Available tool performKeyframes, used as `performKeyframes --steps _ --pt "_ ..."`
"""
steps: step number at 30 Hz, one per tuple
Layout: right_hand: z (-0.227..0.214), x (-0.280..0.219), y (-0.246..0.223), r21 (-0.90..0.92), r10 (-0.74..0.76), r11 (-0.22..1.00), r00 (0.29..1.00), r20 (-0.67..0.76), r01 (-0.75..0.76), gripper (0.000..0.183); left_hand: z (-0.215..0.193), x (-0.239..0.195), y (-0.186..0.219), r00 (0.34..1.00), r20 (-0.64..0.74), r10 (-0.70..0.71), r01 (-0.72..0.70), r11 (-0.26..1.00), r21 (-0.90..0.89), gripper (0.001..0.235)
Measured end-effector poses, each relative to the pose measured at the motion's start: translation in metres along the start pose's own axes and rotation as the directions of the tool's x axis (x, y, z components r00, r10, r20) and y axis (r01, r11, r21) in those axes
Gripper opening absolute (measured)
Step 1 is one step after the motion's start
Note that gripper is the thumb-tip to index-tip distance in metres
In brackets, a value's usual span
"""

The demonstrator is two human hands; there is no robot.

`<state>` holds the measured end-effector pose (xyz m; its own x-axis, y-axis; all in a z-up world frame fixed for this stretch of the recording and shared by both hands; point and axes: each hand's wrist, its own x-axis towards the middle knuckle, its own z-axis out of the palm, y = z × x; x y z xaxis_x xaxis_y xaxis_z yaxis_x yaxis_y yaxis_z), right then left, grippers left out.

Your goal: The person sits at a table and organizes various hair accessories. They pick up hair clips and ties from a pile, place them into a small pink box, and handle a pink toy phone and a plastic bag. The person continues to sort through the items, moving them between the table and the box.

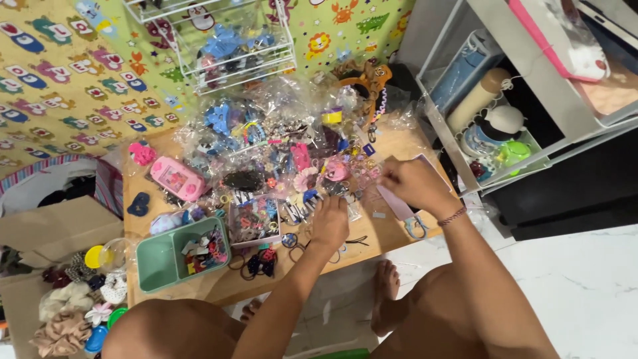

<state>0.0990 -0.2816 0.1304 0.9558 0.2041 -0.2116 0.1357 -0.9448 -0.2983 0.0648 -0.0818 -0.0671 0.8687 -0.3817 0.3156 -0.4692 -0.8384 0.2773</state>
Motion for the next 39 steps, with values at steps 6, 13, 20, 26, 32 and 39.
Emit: performKeyframes --steps 6,13,20,26,32,39 --pt "0.022 0.011 0.017 0.068 0.012 0.998 0.998 0.059 -0.016 0.017 -0.006 0.013 -0.020 0.951 0.217 -0.219 0.243 0.965 -0.094 0.011" --pt "-0.005 -0.003 0.037 0.097 0.109 0.990 0.992 -0.067 -0.102 0.021 -0.095 0.018 -0.015 0.824 0.225 -0.521 0.562 0.695 -0.448 0.016" --pt "0.023 0.013 0.122 0.092 0.361 0.932 0.925 -0.120 -0.352 0.034 -0.059 0.050 0.019 0.978 -0.208 0.016 -0.068 0.967 -0.244 0.023" --pt "0.065 0.021 0.157 -0.194 0.316 0.936 0.945 0.087 -0.295 0.043 -0.030 0.153 0.054 0.952 -0.217 0.215 -0.245 0.962 -0.121 0.030" --pt "0.035 0.026 0.142 0.246 0.316 0.876 0.880 0.355 -0.414 0.044 0.040 0.238 0.070 0.948 0.302 0.095 -0.120 0.991 0.065 0.046" --pt "0.031 0.063 0.162 0.403 0.341 0.856 0.940 0.034 -0.325 0.051 0.064 0.263 0.078 0.863 0.491 -0.119 0.046 0.986 0.157 0.049"
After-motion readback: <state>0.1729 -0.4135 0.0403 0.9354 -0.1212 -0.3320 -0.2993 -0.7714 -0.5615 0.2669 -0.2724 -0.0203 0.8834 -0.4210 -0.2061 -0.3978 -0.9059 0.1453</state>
